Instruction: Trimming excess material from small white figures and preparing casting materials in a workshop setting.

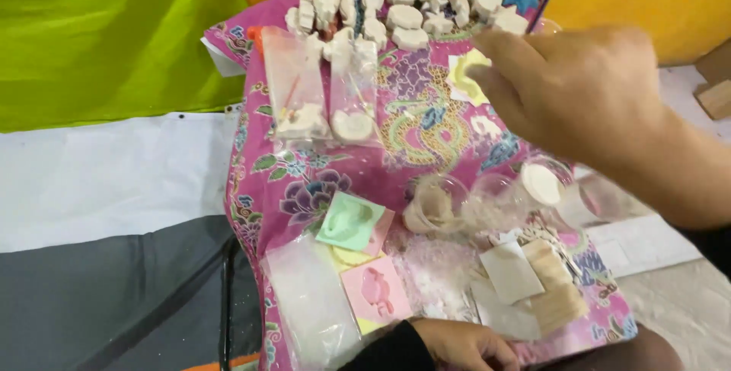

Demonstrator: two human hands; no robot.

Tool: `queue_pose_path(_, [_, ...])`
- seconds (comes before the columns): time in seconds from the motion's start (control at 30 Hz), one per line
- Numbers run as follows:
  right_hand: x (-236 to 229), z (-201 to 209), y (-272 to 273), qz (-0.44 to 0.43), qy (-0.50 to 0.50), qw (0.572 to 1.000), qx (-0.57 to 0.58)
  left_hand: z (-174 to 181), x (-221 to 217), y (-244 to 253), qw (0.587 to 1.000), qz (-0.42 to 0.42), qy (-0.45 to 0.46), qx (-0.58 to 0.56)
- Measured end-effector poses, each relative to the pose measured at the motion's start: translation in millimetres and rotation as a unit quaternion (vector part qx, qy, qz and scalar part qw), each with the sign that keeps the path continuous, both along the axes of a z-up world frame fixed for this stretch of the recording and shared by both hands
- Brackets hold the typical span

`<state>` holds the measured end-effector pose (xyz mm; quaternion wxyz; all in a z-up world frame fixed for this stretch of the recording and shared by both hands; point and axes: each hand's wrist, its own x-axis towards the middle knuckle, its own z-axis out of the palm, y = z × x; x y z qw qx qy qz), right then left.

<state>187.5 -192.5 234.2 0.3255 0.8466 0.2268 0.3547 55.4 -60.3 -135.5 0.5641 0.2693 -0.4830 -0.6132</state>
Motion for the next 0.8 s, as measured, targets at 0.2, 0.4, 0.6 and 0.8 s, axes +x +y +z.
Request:
queue_pose_path(0.2, [-179, -84, -39, 0.120, 0.127, 0.942, 0.286, 63, 11, 19, 0.991, 0.036, -0.090, 0.091])
queue_pose_path(0.4, [-260, -307, -121, -0.126, 0.141, 0.870, 0.456, 68, 7, 31, 0.982, 0.066, 0.175, -0.019])
queue_pose_path(0.6, [-247, -317, -85, -0.293, 0.144, 0.863, 0.387, 160, -10, 69, 0.880, 0.346, -0.251, 0.208])
queue_pose_path(0.8, [-218, -318, -74, -0.353, 0.223, 0.767, 0.488, 134, -47, 126, 0.743, 0.574, -0.221, 0.264])
